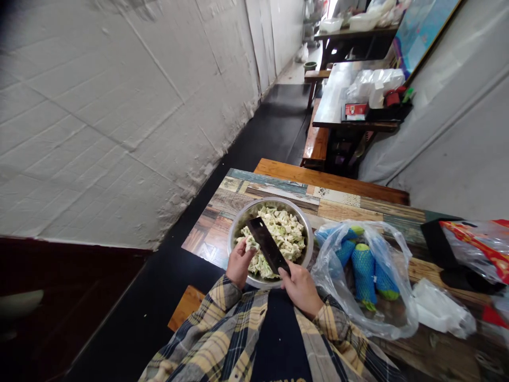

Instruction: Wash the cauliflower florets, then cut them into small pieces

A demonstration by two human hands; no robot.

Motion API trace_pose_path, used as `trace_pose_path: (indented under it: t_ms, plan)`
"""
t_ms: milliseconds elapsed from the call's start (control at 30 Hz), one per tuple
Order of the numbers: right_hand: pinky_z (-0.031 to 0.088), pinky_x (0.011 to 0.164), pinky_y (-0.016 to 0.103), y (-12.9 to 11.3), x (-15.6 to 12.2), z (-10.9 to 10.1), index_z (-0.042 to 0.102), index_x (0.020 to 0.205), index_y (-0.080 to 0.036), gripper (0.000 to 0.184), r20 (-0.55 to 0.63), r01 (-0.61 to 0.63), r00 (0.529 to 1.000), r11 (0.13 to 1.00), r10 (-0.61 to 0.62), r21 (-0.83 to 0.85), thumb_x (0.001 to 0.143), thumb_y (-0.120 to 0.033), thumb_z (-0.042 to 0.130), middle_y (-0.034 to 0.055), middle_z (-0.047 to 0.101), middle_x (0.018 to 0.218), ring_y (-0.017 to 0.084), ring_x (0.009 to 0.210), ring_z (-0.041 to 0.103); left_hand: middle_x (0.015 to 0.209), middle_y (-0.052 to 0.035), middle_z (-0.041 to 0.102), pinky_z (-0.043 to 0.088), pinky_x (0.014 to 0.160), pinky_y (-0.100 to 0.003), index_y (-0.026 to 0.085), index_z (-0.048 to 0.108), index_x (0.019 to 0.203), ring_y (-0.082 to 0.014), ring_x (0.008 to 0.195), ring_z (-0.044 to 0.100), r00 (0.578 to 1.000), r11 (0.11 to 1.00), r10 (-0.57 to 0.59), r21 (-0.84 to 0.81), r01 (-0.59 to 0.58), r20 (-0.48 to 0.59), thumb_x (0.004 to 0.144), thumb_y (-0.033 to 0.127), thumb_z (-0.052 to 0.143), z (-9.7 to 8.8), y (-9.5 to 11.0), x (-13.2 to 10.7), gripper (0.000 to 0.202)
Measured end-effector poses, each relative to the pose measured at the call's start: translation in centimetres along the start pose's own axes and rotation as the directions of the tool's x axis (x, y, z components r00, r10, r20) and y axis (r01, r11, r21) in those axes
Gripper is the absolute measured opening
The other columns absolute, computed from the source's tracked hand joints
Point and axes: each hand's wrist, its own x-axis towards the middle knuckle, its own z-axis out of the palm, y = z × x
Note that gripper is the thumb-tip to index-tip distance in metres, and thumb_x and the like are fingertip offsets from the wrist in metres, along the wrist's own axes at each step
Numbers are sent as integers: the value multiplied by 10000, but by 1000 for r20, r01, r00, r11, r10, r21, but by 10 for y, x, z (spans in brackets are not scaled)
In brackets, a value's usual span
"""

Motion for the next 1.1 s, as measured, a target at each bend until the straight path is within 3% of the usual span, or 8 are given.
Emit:
trace_pose_path:
  t_ms: [100,267,600,1100]
  plan:
    - [451,693,288,1,3,3,620,878,-181,283,-13,-1,1000,1000,0,-20,920,-365,409,16,665,603,196,631,651,1106,-64,677,433,947,-333,185,655,1094,-235,1100,576,1000,1000,11,16,-10,-19,631,232,741,-2,-2,2,473]
    - [450,655,267,4,8,3,629,872,-175,286,22,-35,999,997,34,73,915,-371,426,-2,655,552,184,584,638,1088,-63,677,483,835,-291,189,655,1073,-180,941,620,993,989,-117,-87,117,1,651,249,717,0,-2,2,431]
    - [451,667,258,4,13,7,614,773,-180,253,20,-64,998,997,63,51,893,-332,451,0,650,532,183,591,654,1083,-47,684,449,951,-330,203,659,1067,-230,1124,578,999,999,-12,40,14,-49,656,290,727,-12,-16,7,425]
    - [439,614,242,14,15,9,579,732,-183,225,31,-111,994,979,108,173,863,-333,473,-18,623,505,169,537,629,1092,-51,688,444,980,-338,203,641,1114,-233,1138,582,998,997,-39,57,42,-57,654,283,700,-19,-26,7,470]
